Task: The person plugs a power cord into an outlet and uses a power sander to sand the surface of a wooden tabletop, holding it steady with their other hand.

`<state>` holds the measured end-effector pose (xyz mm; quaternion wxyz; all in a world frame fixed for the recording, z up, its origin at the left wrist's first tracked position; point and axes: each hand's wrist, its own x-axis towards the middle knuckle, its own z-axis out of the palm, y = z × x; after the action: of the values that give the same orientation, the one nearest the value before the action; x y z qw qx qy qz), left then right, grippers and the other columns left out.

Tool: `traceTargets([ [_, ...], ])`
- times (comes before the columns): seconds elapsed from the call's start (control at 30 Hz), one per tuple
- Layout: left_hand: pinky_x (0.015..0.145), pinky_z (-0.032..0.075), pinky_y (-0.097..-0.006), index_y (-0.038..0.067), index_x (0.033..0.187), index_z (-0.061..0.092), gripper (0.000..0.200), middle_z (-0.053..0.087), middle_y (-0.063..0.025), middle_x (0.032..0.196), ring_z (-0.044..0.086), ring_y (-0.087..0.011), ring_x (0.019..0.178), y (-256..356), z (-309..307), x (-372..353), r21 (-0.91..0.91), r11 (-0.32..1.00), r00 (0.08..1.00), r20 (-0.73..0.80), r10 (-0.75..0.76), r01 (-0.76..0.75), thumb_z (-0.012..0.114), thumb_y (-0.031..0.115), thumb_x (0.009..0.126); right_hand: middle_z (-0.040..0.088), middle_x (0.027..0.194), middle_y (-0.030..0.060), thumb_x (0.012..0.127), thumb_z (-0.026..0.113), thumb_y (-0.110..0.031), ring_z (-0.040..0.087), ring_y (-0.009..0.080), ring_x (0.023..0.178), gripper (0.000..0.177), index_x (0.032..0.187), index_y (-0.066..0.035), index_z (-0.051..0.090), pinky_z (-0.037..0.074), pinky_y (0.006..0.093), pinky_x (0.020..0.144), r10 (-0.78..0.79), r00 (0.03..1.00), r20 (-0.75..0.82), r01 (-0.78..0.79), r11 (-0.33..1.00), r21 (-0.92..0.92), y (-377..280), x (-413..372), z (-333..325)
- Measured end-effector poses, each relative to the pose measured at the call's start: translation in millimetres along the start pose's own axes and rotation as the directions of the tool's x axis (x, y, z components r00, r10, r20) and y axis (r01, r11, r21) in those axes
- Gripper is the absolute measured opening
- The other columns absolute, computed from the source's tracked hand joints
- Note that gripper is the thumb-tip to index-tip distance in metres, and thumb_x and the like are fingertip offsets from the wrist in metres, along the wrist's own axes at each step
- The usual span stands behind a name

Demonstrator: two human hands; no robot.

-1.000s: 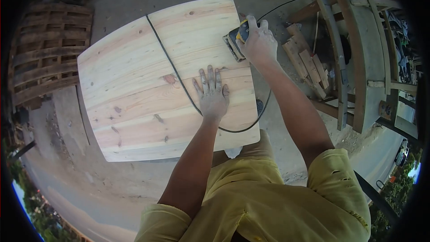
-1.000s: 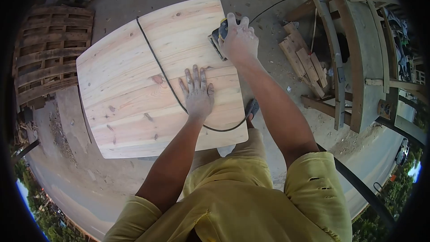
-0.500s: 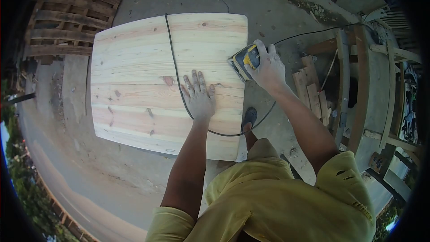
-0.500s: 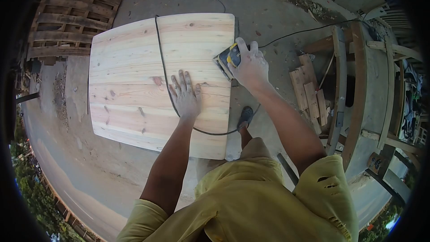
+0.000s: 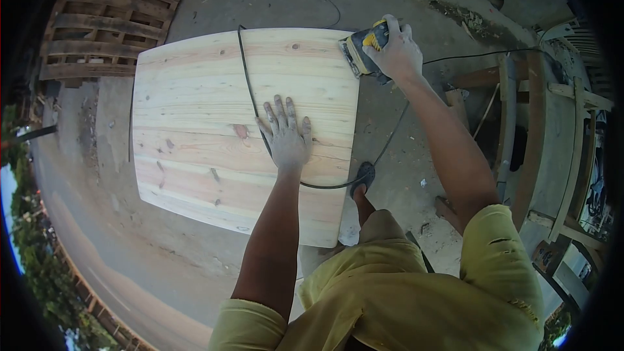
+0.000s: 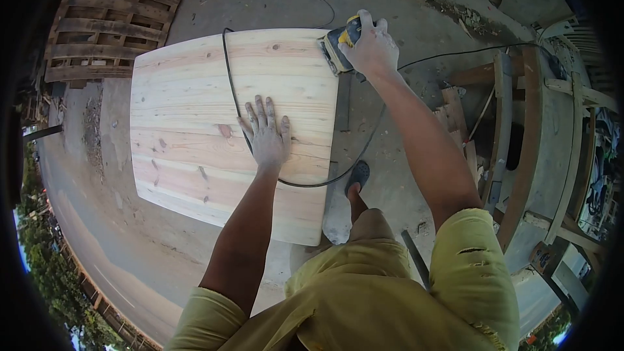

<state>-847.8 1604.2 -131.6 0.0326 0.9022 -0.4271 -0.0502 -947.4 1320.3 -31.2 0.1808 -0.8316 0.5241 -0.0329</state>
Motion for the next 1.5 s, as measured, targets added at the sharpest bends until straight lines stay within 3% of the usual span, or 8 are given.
traceTargets([
  [0.3, 0.117, -0.005, -0.0738, 0.019, 0.165, 0.014, 0.069, 0.008, -0.006, 0.172, 0.002, -0.0345, 0.158, 5.5, -3.0, -3.2, 0.186, 0.979, 0.995, 0.051, -0.089, 0.078, 0.026, 0.052, 0.106, 0.053, 0.138, 0.0214, 0.073, 0.084, -0.048, 0.063, 0.0382, 0.118, 0.094, 0.147, -0.012, 0.039, 0.051, 0.0448, 0.101, 0.345, 0.928, -0.141, -0.236, 0.836, 0.495, 84.6, 72.2, 4.7],
  [0.43, 0.12, 0.003, -0.0694, 0.015, 0.157, 0.037, 0.06, 0.023, -0.0094, 0.169, 0.011, -0.0374, 0.156, 20.4, -8.2, 8.1, -0.069, 0.998, 1.0, 0.0, -0.011, 0.011, 0.04, 0.044, 0.105, 0.054, 0.14, 0.0217, 0.072, 0.086, -0.049, 0.059, 0.0369, 0.124, 0.093, 0.143, -0.006, 0.044, 0.048, 0.0448, 0.104, 0.423, 0.895, -0.142, -0.23, 0.71, 0.665, 170.2, 58.8, -34.8],
  [0.57, 0.123, 0.015, -0.0601, 0.01, 0.143, 0.056, 0.045, 0.037, -0.0147, 0.161, 0.022, -0.0408, 0.153, 70.4, -42.5, 41.6, -0.724, 0.653, 0.928, 0.05, 0.368, -0.22, 0.053, 0.03, 0.103, 0.053, 0.138, 0.0156, 0.075, 0.084, -0.045, 0.057, 0.0349, 0.126, 0.086, 0.146, -0.016, 0.045, 0.051, 0.0469, 0.1, 0.258, 0.845, -0.469, -0.203, 0.965, 0.165, 223.3, 25.6, -113.9],
  [0.67, 0.123, 0.018, -0.0573, 0.009, 0.143, 0.054, 0.044, 0.037, -0.0165, 0.16, 0.023, -0.041, 0.153, 79.5, -59.2, 39.4, -0.532, 0.699, 0.872, -0.194, 0.449, -0.478, 0.051, 0.028, 0.104, 0.053, 0.134, 0.0135, 0.079, 0.082, -0.037, 0.058, 0.0346, 0.124, 0.076, 0.144, -0.019, 0.047, 0.051, 0.047, 0.098, 0.069, 0.849, -0.524, -0.061, 0.998, 0.033, 252.4, -4.5, -147.6],
  [0.8, 0.124, 0.007, -0.0604, 0.013, 0.153, 0.043, 0.053, 0.026, -0.0146, 0.166, 0.012, -0.0399, 0.156, 21.8, -7.3, 3.2, -0.134, 0.991, 0.997, -0.078, -0.008, -0.003, 0.044, 0.037, 0.106, 0.053, 0.132, 0.0125, 0.079, 0.083, -0.028, 0.059, 0.0344, 0.121, 0.071, 0.141, -0.018, 0.049, 0.052, 0.0467, 0.098, -0.109, 0.82, -0.563, 0.128, 0.992, -0.006, 251.3, -47.4, -140.8],
  [0.93, 0.124, -0.002, -0.0606, 0.016, 0.162, 0.027, 0.063, 0.014, -0.013, 0.171, 0.004, -0.0389, 0.157, 2.8, 8.2, -20.8, 0.006, 0.983, 0.983, -0.023, -0.181, 0.181, 0.034, 0.046, 0.107, 0.054, 0.129, 0.013, 0.076, 0.085, -0.021, 0.059, 0.0356, 0.117, 0.07, 0.137, -0.015, 0.05, 0.051, 0.0466, 0.097, -0.212, 0.914, -0.344, 0.291, 0.936, 0.196, 193.5, -101.0, -87.2],
  [1.23, 0.123, -0.006, -0.0601, 0.017, 0.165, 0.017, 0.067, 0.008, -0.013, 0.172, -0.001, -0.0384, 0.157, 3.7, 3.9, -22.3, 0.044, 0.983, 0.983, 0.028, -0.182, 0.181, 0.029, 0.05, 0.107, 0.052, 0.128, 0.0148, 0.076, 0.085, -0.023, 0.059, 0.0358, 0.116, 0.075, 0.139, -0.015, 0.045, 0.052, 0.0485, 0.095, -0.099, 0.993, -0.07, 0.121, 0.816, 0.565, 85.8, -237.9, 53.1],
  [1.5, 0.123, -0.007, -0.0605, 0.012, 0.164, 0.015, 0.073, 0.006, -0.0164, 0.171, -0.002, -0.0394, 0.157, 3.2, 3.6, -20.4, 0.086, 0.983, 0.986, 0.035, -0.164, 0.16, 0.029, 0.053, 0.106, 0.054, 0.129, 0.0187, 0.077, 0.085, -0.036, 0.063, 0.0406, 0.114, 0.081, 0.144, -0.019, 0.041, 0.053, 0.05, 0.095, 0.039, 0.999, -0.017, -0.031, 0.936, 0.35, 41.1, -85.0, 22.3],
])
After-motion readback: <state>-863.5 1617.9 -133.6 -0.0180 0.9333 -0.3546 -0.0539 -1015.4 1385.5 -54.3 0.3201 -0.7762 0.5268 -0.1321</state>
